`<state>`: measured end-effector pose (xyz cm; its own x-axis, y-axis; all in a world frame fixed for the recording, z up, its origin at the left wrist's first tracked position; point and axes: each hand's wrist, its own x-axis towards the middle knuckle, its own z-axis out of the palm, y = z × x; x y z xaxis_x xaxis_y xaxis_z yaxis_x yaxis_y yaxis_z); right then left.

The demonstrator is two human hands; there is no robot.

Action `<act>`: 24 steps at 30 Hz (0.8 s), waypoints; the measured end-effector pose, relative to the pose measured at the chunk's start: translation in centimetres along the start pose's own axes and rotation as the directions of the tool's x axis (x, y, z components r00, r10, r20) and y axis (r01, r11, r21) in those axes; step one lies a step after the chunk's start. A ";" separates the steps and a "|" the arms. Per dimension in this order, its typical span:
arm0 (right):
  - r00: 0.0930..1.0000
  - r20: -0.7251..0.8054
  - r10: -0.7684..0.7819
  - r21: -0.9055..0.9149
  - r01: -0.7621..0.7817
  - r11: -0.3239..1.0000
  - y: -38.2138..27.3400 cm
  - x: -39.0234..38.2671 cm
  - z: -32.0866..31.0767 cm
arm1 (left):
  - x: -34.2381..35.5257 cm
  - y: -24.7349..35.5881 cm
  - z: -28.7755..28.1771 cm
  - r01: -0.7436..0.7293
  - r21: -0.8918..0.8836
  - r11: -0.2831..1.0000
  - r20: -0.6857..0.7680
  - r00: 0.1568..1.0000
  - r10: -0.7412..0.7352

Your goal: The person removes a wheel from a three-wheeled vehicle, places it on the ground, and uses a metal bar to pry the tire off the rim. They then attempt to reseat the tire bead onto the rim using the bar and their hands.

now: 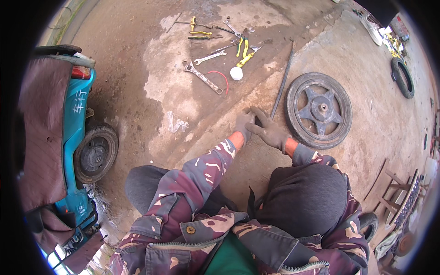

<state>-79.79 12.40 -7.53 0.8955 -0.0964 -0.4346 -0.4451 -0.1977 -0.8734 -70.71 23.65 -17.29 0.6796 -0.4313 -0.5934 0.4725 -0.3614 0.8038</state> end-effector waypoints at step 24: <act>0.383 -0.908 0.170 0.139 -0.107 0.985 13.1 -12.8 -20.4 | 16.3 -7.8 -26.1 0.391 0.271 0.880 -0.557 0.809 -0.188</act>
<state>-97.06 -8.83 -8.89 0.2687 -0.9564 -0.1146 -0.5343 -0.0489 -0.8439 -48.66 41.05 -32.11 0.7733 0.1794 -0.6081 0.5296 -0.7102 0.4639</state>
